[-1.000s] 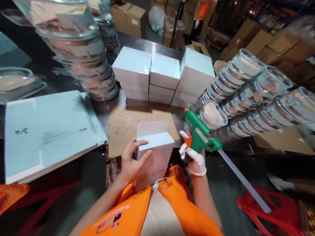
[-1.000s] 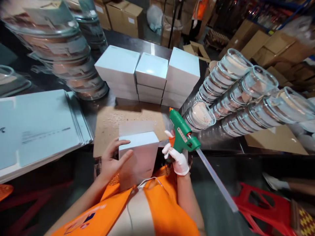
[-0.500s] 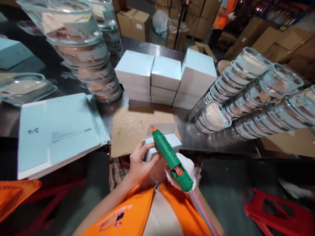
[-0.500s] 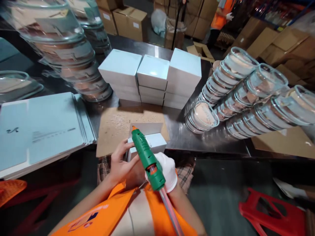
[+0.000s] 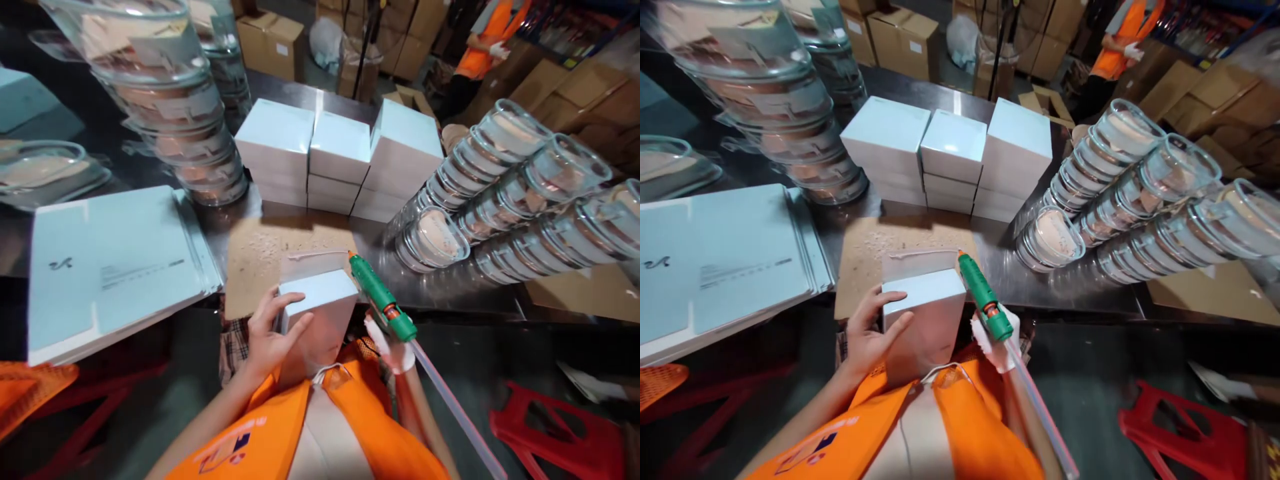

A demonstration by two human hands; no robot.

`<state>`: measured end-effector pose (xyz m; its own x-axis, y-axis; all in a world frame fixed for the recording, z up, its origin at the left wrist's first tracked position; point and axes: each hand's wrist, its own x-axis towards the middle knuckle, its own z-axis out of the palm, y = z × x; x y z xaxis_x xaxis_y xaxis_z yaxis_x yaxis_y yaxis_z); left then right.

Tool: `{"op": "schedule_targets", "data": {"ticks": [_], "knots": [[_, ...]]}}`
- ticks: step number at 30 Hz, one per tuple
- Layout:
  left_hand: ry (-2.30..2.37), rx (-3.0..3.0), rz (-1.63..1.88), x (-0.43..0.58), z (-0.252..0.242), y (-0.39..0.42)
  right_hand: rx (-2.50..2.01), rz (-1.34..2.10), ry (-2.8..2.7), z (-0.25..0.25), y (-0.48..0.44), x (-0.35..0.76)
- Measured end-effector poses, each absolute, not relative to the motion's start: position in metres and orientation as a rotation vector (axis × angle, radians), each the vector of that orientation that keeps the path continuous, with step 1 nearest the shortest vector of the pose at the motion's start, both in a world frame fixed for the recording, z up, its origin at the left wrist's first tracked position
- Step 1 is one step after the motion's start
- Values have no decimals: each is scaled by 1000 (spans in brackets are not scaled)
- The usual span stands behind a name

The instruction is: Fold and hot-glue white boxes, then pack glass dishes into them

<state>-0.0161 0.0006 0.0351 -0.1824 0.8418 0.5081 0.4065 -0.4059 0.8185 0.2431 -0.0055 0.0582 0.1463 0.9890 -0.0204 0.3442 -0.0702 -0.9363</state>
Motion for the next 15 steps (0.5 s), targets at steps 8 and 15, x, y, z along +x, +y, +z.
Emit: {"op": "schedule_targets", "data": {"ticks": [8,15], "knots": [[1494,1573,1600,-27,34,0,-1585,1335,-1065,46,70,235],[1414,1539,1622,-29,33,4,-1627,1080,-1151,70,74,257]]}}
